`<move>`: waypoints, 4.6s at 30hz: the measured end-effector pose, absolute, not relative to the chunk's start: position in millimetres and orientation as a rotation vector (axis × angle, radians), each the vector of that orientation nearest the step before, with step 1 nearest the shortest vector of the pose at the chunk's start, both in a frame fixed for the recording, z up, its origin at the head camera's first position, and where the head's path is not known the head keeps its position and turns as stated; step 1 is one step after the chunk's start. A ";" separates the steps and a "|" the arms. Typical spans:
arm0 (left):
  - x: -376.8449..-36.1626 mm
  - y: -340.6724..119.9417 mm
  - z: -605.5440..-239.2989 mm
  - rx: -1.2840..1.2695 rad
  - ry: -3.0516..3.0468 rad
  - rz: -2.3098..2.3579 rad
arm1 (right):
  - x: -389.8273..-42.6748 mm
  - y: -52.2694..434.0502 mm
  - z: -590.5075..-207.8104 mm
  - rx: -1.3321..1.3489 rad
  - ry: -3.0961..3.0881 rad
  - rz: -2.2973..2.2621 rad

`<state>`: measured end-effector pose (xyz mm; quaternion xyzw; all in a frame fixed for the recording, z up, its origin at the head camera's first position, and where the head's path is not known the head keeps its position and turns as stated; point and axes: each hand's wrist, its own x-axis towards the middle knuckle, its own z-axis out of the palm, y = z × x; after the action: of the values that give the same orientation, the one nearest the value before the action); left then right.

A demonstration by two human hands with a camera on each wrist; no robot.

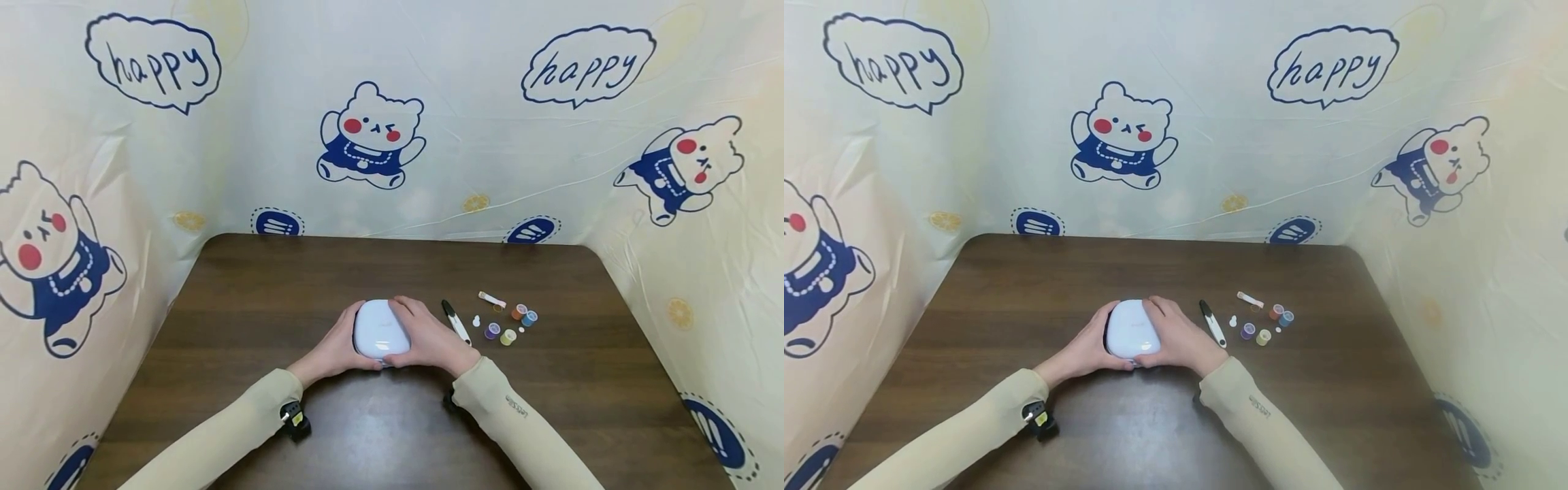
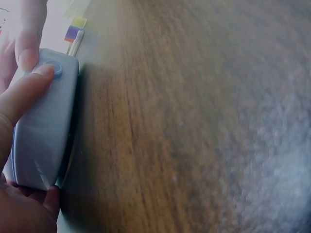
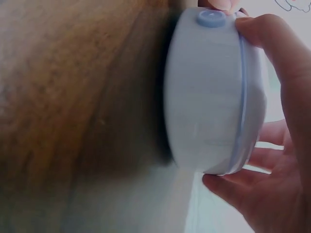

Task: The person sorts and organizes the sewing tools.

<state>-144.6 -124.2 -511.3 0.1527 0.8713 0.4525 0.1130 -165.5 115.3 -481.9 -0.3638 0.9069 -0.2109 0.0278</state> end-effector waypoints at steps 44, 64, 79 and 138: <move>-143.6 -126.9 -510.9 0.444 2.540 1.305 | -161.0 119.5 -473.5 -0.999 2.806 -0.709; -143.1 -124.6 -507.6 0.483 2.553 1.351 | -158.3 127.4 -458.0 -1.180 2.974 -0.817; -142.9 -124.6 -510.4 0.525 2.569 1.363 | -159.7 135.6 -447.3 -1.250 2.904 -1.117; -143.7 -137.7 -505.7 0.529 2.469 1.329 | -228.5 133.2 -456.1 -0.579 2.989 -1.600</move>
<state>-143.7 -137.7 -505.7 0.1834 0.8564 0.4607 0.1435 -228.5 133.2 -456.1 -0.1666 0.8594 -0.4601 -0.1482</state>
